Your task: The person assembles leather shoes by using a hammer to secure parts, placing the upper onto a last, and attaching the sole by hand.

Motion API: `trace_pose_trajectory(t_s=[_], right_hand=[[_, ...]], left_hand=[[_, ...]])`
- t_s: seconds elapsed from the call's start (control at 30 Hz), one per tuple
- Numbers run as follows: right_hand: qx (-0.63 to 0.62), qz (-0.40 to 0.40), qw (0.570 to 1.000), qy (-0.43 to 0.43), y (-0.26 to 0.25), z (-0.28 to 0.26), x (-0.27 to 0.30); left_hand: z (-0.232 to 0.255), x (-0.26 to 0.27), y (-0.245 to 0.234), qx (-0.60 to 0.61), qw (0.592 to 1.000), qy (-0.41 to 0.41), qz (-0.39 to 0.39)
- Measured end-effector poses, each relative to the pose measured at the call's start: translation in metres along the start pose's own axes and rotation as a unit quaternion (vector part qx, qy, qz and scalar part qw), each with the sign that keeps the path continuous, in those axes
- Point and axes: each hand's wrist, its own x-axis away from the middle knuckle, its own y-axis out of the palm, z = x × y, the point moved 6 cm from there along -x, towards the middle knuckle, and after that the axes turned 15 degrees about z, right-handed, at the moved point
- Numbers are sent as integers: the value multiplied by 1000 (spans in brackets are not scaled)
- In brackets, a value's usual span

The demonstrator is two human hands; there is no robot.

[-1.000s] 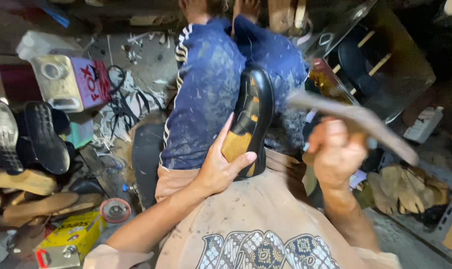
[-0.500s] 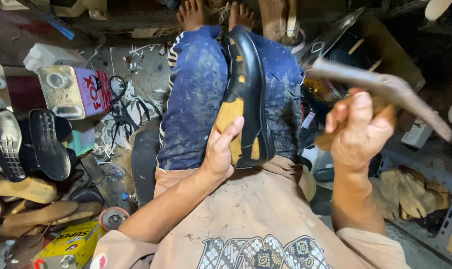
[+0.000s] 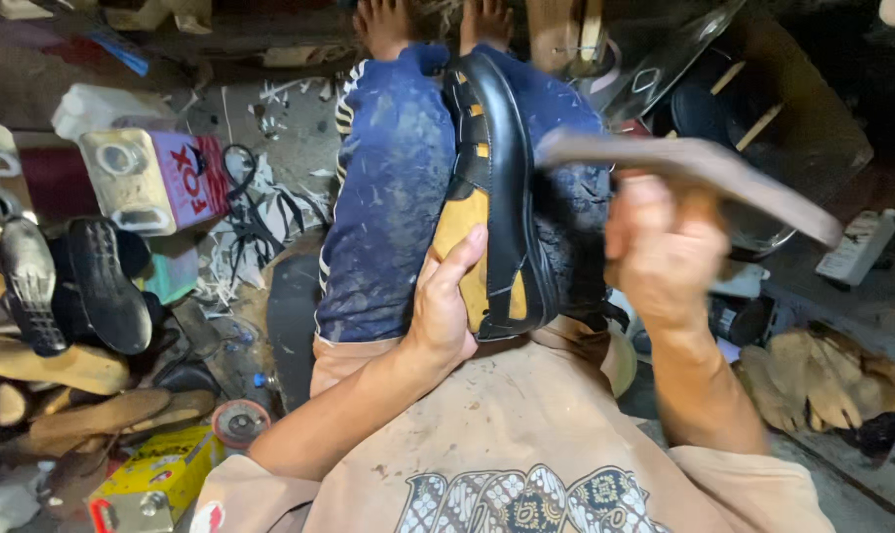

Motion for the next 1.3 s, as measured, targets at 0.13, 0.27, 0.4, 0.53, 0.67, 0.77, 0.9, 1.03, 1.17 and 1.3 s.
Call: trace_pose_trajectory(t_s=[0.13, 0.27, 0.4, 0.53, 0.67, 0.77, 0.9, 1.03, 1.17, 1.3], right_hand=[[-59, 143, 988, 11, -12, 2, 22], [82, 106, 990, -32, -21, -9, 20], [40, 163, 986, -7, -27, -12, 21], [32, 96, 994, 50, -30, 12, 16], [168, 11, 977, 130, -42, 64, 42], [119, 68, 991, 6, -38, -4, 29], [158, -11, 987, 10, -38, -6, 31], [176, 12, 984, 28, -58, 3, 26], [542, -74, 583, -601, -65, -2, 74], [308, -72, 929, -190, -93, 21, 49]], left_hand=[[2, 2, -1, 27, 999, 13, -17], [4, 3, 7, 4, 1000, 9, -15], [5, 1, 14, 32, 999, 20, -16], [6, 5, 14, 5, 998, 4, 70], [13, 14, 22, -11, 995, 36, 89], [-1, -7, 6, -1, 993, 89, 80], [3, 2, 24, 18, 990, 133, 50], [7, 8, 30, -4, 991, 117, 58], [7, 7, 28, -19, 991, 120, 54], [6, 13, 32, 6, 985, 51, 162]])
